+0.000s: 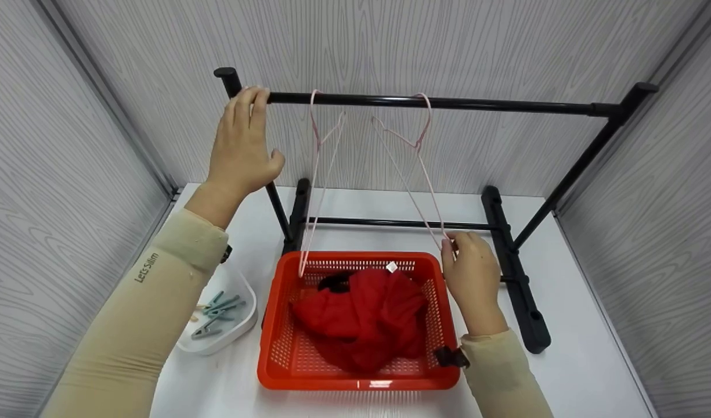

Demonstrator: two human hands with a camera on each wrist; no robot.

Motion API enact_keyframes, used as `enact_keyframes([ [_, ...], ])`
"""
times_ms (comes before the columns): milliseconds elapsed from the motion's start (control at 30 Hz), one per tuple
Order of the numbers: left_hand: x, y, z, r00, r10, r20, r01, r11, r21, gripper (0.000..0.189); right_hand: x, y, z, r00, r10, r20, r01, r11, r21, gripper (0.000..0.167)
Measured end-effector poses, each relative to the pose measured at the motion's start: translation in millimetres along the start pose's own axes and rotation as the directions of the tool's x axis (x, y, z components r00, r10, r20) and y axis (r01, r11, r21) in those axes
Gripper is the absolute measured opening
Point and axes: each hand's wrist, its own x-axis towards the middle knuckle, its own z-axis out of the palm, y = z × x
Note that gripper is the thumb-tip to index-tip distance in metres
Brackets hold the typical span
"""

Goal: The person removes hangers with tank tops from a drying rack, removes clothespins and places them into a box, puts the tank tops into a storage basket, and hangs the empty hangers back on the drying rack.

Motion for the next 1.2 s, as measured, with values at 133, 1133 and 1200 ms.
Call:
enact_keyframes([
  [133, 0.2, 0.9, 0.0, 1.0, 0.005, -0.01, -0.005, 1.0, -0.005, 0.085, 1.0, 0, -2, 1.0, -0.008, 0.003, 0.007, 1.0, 0.014, 0.022],
  [1133, -1.0, 0.9, 2.0, 1.0, 0.004, 0.016, -0.004, 1.0, -0.02, 0.089, -2.8, -4, -13, 0.999, -0.027, -0.033, 0.029, 0.999, 0.046, 0.019],
  [1200, -1.5, -0.2, 1.5, 1.0, 0.009, 0.024, -0.009, 1.0, -0.018, 0.089, -2.5, -4, -14, 0.999, -0.026, -0.036, 0.027, 0.999, 0.045, 0.019],
])
